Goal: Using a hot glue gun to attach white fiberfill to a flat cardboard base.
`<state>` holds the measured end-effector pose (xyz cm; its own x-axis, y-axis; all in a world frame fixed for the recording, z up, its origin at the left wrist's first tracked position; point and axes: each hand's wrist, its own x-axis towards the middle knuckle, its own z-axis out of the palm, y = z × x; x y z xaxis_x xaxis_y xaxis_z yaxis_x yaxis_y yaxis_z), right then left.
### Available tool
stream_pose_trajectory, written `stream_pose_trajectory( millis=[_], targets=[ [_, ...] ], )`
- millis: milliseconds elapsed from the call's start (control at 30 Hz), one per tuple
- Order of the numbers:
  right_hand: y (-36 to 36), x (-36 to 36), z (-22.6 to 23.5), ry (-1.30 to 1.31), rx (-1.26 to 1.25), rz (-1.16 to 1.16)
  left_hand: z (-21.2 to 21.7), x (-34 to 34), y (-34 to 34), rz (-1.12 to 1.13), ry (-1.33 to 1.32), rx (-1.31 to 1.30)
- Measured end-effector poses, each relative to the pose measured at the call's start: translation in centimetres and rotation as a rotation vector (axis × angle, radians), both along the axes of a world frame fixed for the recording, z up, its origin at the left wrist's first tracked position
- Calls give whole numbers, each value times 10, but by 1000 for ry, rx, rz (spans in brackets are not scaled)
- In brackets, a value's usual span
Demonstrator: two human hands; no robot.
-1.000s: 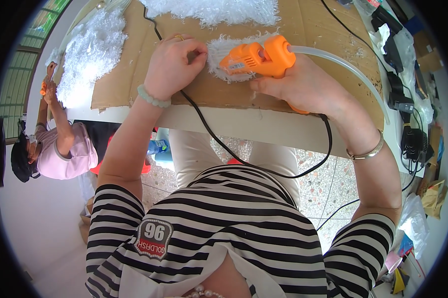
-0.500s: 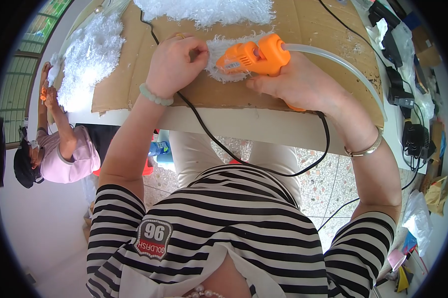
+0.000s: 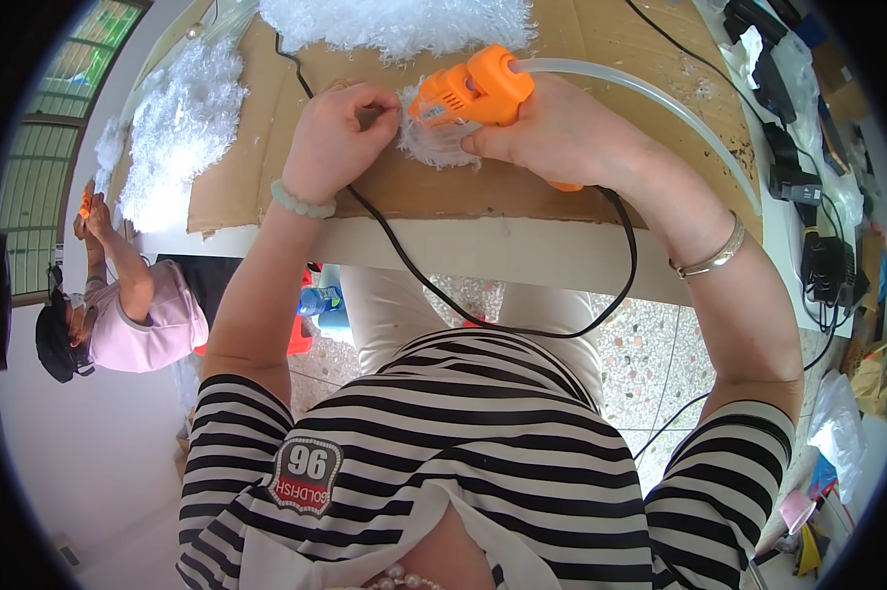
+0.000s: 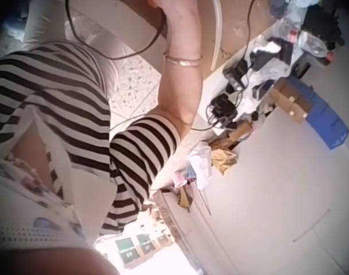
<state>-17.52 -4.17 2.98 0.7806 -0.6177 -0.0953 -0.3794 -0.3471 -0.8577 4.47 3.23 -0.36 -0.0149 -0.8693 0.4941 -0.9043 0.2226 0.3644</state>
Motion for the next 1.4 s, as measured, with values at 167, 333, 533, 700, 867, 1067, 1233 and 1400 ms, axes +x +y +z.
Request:
stream_pose_trajectory(
  millis=[167,333,533,700,867,1067,1233,1400],
  targets=[
    [2,-17,9,51,111,5,-1,-3,-3,11,-31,5],
    [9,-40,12,84,211,-76,5,-10,-5,36,-91,25],
    [7,-71,6,41,342,-197,8,-5,-4,-186,-398,-69],
    [7,-79,-1,-31,345,-169,26,-12,15,-133,243,218],
    [13,-64,5,-28,302,-148,12,-15,33,-63,96,-1],
    [9,-45,4,-47,216,-42,0,-30,42,-14,-52,-68],
    [4,-31,0,30,177,21,-1,-34,41,-2,-38,-68],
    [6,-26,2,36,114,4,0,-34,37,-22,-30,-82]
  ],
)
